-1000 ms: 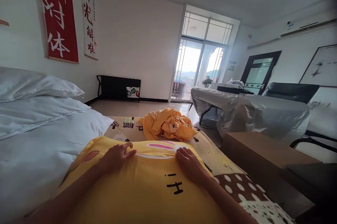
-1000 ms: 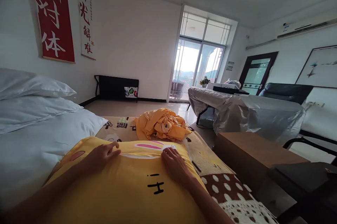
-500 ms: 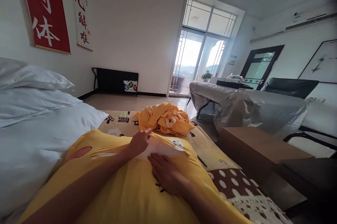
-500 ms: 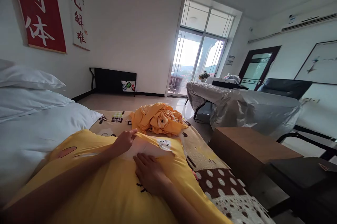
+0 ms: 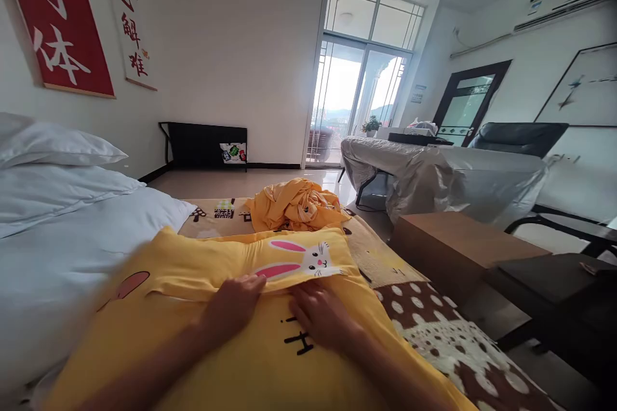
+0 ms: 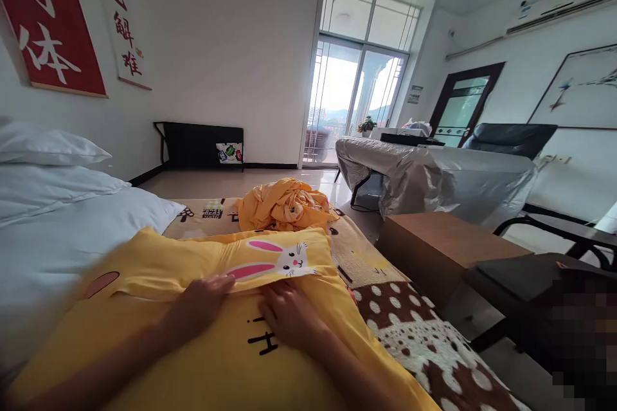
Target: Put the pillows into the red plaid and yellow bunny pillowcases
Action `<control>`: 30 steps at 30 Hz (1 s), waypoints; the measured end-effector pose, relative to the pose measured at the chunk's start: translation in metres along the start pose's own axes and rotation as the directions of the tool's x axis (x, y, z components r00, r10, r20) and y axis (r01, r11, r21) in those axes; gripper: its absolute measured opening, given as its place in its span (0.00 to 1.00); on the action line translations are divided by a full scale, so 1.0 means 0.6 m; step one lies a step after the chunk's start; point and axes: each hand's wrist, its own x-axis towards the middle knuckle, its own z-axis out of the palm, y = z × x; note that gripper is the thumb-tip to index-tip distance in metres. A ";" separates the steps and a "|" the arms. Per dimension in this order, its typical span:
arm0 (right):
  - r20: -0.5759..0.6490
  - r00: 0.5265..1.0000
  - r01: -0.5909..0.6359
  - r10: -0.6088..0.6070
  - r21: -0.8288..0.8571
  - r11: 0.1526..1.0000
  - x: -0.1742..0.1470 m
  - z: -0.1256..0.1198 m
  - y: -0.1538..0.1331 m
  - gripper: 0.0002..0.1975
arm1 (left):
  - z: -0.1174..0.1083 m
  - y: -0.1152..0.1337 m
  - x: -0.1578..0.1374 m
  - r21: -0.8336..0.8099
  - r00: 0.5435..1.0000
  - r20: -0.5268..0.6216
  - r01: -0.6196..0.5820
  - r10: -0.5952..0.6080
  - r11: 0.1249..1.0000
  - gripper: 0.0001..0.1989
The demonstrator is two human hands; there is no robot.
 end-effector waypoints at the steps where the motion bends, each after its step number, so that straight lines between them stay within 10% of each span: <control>1: -0.040 0.999 0.007 -0.008 -0.028 1.000 -0.006 -0.010 0.013 0.12 | -0.002 -0.007 -0.006 -0.015 1.000 -0.029 0.007 -0.007 1.000 0.11; 7: -0.460 0.875 -0.269 0.150 -0.204 0.941 -0.035 -0.038 0.105 0.07 | -0.012 0.000 -0.018 0.042 0.992 -0.116 -0.055 0.059 0.998 0.11; 12: -0.245 0.836 -0.543 0.490 -0.250 0.801 -0.017 -0.027 0.121 0.14 | 0.007 -0.008 -0.017 0.178 0.965 -0.101 -0.222 0.243 0.959 0.13; 17: -0.112 0.864 -0.502 0.490 -0.256 0.826 -0.009 -0.021 0.122 0.12 | -0.022 -0.084 -0.025 0.140 0.982 -0.188 0.006 0.021 0.990 0.11; 24: 0.060 0.946 -0.325 0.319 0.180 0.928 -0.026 -0.056 0.170 0.17 | -0.043 -0.208 -0.092 -0.160 0.906 -0.246 0.312 -0.344 0.936 0.15; 30: -0.082 0.968 -0.247 0.237 -0.138 0.959 0.056 -0.034 0.072 0.12 | -0.045 -0.186 -0.083 -0.322 0.786 -0.468 0.273 -0.403 0.906 0.15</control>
